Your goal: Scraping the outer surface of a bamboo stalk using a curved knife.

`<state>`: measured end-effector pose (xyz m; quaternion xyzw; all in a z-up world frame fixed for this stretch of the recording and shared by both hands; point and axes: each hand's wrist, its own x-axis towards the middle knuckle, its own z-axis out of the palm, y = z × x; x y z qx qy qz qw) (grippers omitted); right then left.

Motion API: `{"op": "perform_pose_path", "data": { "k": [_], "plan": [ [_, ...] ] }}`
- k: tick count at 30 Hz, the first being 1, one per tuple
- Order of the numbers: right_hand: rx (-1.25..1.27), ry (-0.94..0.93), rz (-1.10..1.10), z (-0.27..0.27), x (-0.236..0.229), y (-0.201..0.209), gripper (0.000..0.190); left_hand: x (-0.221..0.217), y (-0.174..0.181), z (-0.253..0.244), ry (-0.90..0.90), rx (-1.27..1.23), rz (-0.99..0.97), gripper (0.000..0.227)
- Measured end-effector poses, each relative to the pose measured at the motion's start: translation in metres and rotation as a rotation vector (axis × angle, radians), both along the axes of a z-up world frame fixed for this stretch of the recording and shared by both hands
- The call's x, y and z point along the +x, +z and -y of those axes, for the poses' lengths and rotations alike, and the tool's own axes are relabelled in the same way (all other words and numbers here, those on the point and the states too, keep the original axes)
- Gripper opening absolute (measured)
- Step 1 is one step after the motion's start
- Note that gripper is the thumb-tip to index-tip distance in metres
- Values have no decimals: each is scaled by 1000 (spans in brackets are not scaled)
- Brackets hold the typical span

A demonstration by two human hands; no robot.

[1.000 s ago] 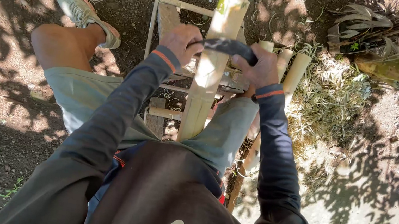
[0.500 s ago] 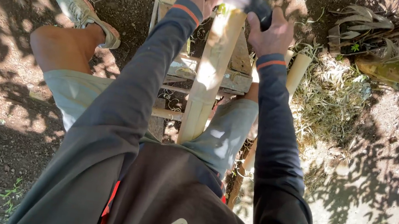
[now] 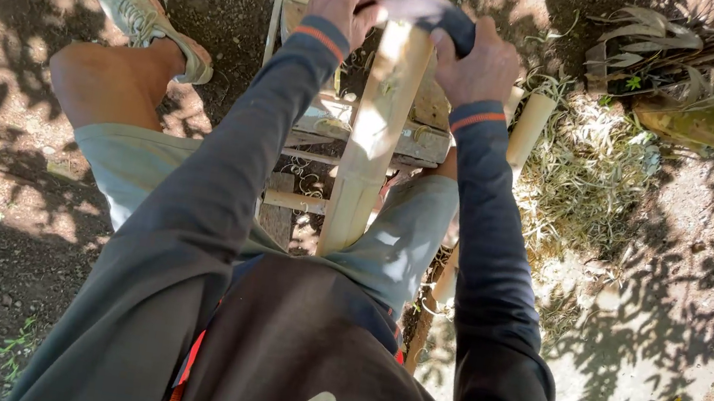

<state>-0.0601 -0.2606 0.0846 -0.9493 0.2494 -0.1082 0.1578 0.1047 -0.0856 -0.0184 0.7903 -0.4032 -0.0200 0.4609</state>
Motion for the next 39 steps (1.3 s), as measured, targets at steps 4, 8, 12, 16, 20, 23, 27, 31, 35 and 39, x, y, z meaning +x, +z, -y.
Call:
{"op": "perform_pose_path", "data": {
  "k": [4, 8, 12, 16, 20, 23, 27, 31, 35, 39],
  "plan": [
    [-269, 55, 129, 3, 11, -4, 47, 19, -9, 14, 41, -75, 21, 11],
    [-229, 65, 122, -4, -6, -8, 44, -1, -5, -6, -48, 10, -218, 12],
    [61, 83, -88, -24, -42, 4, 46, -52, 35, -58, -116, 275, -304, 16],
    [114, 222, -125, -36, -62, 5, 47, -86, 28, -90, -166, 277, -463, 13],
    [218, 177, 35, -58, -55, 12, 36, -87, 32, -83, 160, 25, -345, 28],
    [80, 203, 209, -70, -51, 11, 23, -80, 47, -56, 381, -65, -826, 39],
    [-160, 352, 211, -73, -47, 8, 23, -70, 62, -21, 480, -137, -1146, 46],
    [-156, 438, 137, -63, -54, 7, 34, -69, 17, -4, 429, -263, -1053, 29],
    [-148, 476, 188, -47, -58, 27, 55, -62, -19, 2, 590, -178, -648, 21],
    [-295, 455, 81, -4, -62, 8, 43, -53, -18, 6, 643, -225, -687, 17]
  ]
}}
